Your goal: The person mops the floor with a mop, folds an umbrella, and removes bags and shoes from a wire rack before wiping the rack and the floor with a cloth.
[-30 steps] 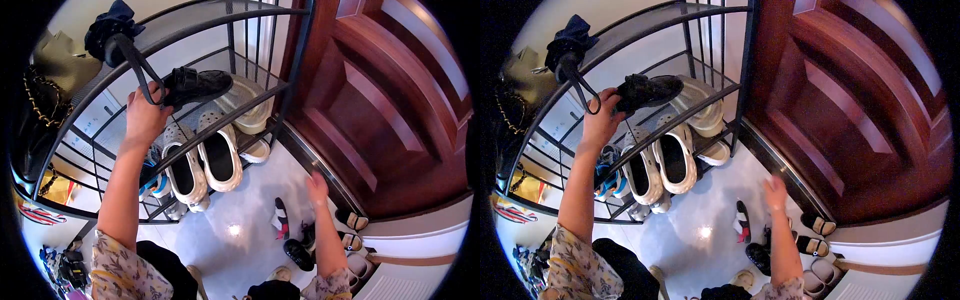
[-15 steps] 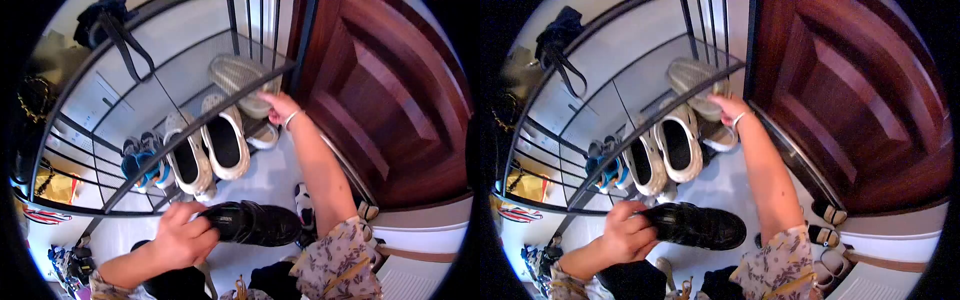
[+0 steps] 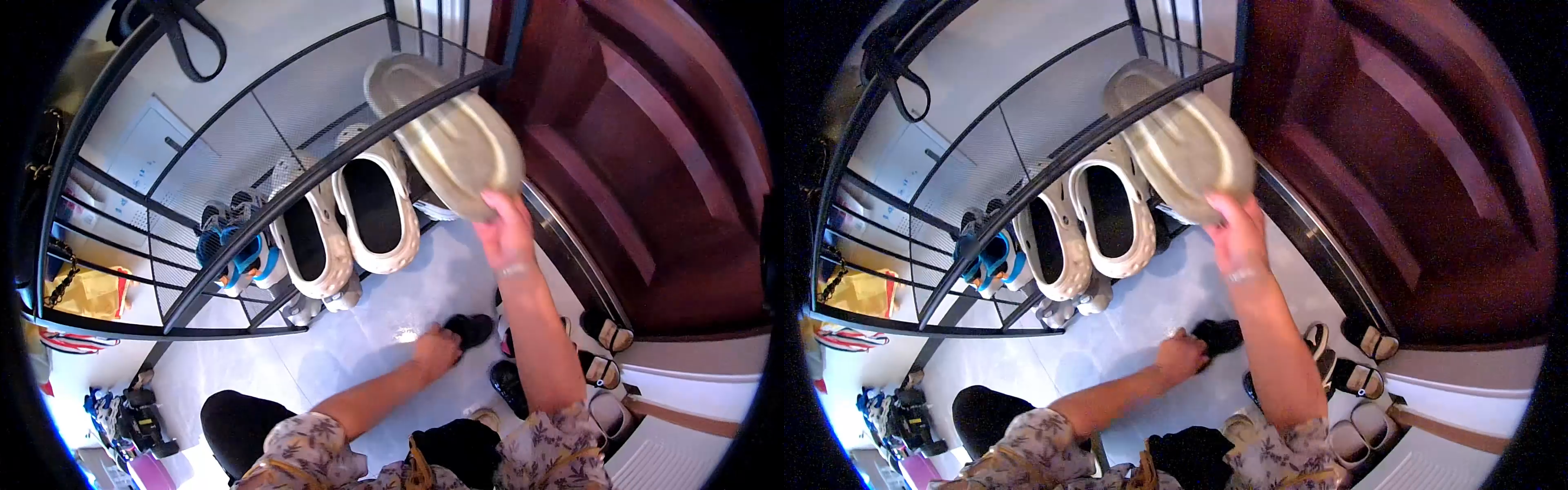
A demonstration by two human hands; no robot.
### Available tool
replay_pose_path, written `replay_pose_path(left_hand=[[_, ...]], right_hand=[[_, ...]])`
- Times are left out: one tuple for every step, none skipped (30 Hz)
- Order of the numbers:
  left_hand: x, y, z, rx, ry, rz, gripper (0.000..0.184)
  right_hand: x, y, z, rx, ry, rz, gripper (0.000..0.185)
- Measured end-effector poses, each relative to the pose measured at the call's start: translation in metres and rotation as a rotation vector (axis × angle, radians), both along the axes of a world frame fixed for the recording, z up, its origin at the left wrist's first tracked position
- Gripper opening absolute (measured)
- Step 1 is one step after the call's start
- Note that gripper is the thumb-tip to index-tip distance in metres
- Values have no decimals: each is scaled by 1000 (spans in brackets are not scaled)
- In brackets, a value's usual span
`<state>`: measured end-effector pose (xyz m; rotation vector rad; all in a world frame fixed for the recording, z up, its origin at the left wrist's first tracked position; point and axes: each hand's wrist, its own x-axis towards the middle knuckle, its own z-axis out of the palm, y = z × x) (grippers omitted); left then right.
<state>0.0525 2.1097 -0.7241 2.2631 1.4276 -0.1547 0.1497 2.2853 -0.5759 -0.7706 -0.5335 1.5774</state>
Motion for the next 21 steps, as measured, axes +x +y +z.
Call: replay_pose_path(left_hand=[[7,-4,-2,-2,1,15,18],[12,-9,-4,-92,-217,71,23],[14,-13,-3,-178,-433,123,30],[12,-12,2,-180,-433,130,30],[8,-5,12,-119,-509,143,34],[4,3,28,-60,-585,151,39],[-1,15,66,-66,-557,262,32],[-7,22,86,-61,-562,257,32],[-15,26,102,89,-671,375,29],[-23,30,116,238,-777,495,25],[-31,34,129,449,-801,497,24],[-42,39,141,661,-818,494,22],[-53,44,158,787,-709,503,21],[-65,50,171,907,-599,509,20],[-76,56,178,961,-518,542,24],[-87,61,182,1011,-436,572,27],[-96,65,184,1035,-341,588,32],[-104,68,185,1061,-243,605,38],[-114,70,179,1059,-79,620,47],[-121,71,176,1053,-80,621,47],[-126,73,173,954,-73,647,49]], right_hand=[[12,-14,-11,12,57,-1,43],[24,-27,-22,20,112,-2,42],[34,-42,-30,-72,164,-41,44],[44,-55,-36,-160,216,-86,46],[55,-64,-43,-89,291,-71,47],[65,-75,-51,-18,365,-62,48],[75,-87,-60,-31,387,-101,48],[86,-98,-70,-40,408,-137,49],[98,-107,-79,-59,418,-136,47],[112,-117,-91,-82,429,-135,45],[132,-129,-111,-113,428,-177,42],[153,-138,-134,-143,429,-218,39],[171,-147,-152,-139,430,-219,39],[189,-156,-169,-209,414,-264,36],[205,-164,-179,-281,397,-311,32],[217,-170,-184,-283,394,-321,32],[227,-175,-187,-363,320,-411,30],[238,-176,-190,-440,248,-497,28],[248,-180,-188,-455,160,-497,26],[261,-181,-198,-522,68,-585,28],[274,-180,-209,-503,92,-559,30]])
